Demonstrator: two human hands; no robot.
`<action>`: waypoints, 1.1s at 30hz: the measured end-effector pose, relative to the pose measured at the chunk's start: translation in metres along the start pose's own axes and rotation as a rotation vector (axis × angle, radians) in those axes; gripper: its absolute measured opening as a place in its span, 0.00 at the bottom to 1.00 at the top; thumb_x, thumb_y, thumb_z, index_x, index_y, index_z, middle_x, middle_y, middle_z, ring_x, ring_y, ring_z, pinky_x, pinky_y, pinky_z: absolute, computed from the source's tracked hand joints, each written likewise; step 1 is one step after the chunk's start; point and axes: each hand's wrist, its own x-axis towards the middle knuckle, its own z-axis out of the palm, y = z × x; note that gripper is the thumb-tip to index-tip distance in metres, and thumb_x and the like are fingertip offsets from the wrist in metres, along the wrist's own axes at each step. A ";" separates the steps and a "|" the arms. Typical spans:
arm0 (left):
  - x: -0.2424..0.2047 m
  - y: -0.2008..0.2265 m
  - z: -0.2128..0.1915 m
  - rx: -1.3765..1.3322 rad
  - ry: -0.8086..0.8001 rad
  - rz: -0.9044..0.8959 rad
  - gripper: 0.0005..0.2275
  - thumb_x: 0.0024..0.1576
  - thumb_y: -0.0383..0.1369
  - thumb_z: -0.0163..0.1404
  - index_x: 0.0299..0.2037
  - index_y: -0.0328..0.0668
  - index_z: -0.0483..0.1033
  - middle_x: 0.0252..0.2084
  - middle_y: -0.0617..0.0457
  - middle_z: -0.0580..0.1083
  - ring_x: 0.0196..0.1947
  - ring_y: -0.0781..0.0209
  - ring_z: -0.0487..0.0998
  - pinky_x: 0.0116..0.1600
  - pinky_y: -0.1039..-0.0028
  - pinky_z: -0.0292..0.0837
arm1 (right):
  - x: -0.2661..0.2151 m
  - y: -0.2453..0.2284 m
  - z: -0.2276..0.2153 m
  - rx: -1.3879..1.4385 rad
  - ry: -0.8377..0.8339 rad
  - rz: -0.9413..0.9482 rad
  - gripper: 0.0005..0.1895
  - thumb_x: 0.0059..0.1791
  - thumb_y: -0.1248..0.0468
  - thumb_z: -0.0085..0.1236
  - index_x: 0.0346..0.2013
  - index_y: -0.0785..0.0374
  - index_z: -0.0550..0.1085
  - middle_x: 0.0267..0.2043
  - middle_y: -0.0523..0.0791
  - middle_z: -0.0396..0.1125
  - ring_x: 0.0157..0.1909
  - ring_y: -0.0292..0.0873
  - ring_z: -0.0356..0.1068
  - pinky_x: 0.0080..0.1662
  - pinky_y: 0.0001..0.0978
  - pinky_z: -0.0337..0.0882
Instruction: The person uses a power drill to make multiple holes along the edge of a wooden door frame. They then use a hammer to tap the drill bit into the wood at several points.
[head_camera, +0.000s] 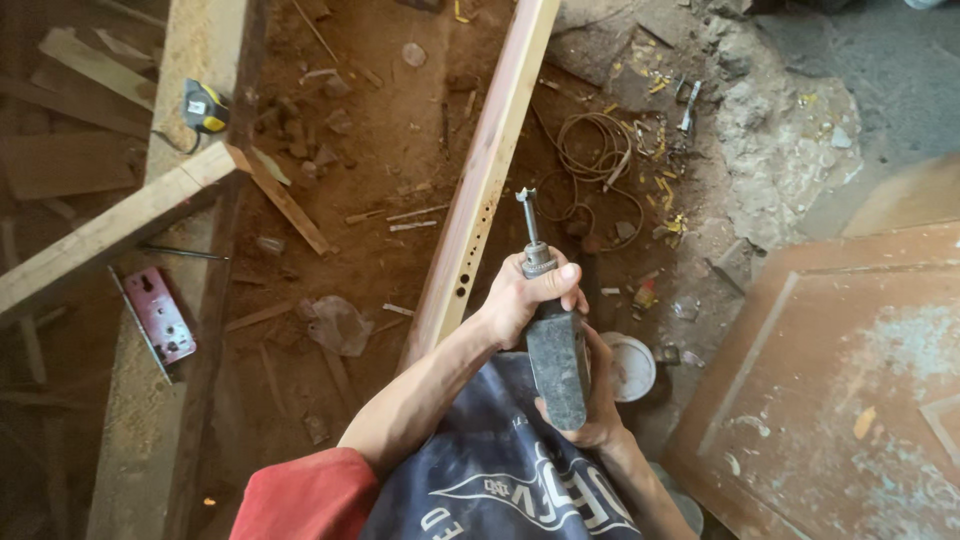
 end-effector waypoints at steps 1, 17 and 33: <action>0.000 0.004 0.002 0.033 0.007 0.008 0.12 0.55 0.35 0.62 0.33 0.38 0.72 0.25 0.51 0.75 0.30 0.58 0.81 0.39 0.66 0.78 | 0.003 0.002 0.001 -0.008 -0.003 -0.002 0.56 0.36 0.63 0.68 0.73 0.68 0.46 0.60 0.52 0.57 0.60 0.47 0.61 0.61 0.44 0.64; -0.007 0.014 0.022 0.363 0.100 0.035 0.14 0.55 0.37 0.63 0.29 0.40 0.70 0.22 0.56 0.71 0.21 0.68 0.73 0.29 0.75 0.71 | 0.020 -0.026 0.020 -0.117 0.101 -0.102 0.50 0.33 0.54 0.78 0.60 0.69 0.61 0.51 0.50 0.67 0.51 0.45 0.70 0.52 0.39 0.72; -0.009 0.024 0.037 0.249 -0.041 0.083 0.18 0.68 0.46 0.41 0.52 0.37 0.69 0.35 0.49 0.75 0.29 0.62 0.78 0.39 0.71 0.73 | 0.006 0.012 0.022 -0.187 0.225 -0.358 0.54 0.41 0.61 0.68 0.72 0.73 0.45 0.63 0.54 0.56 0.62 0.49 0.62 0.60 0.43 0.66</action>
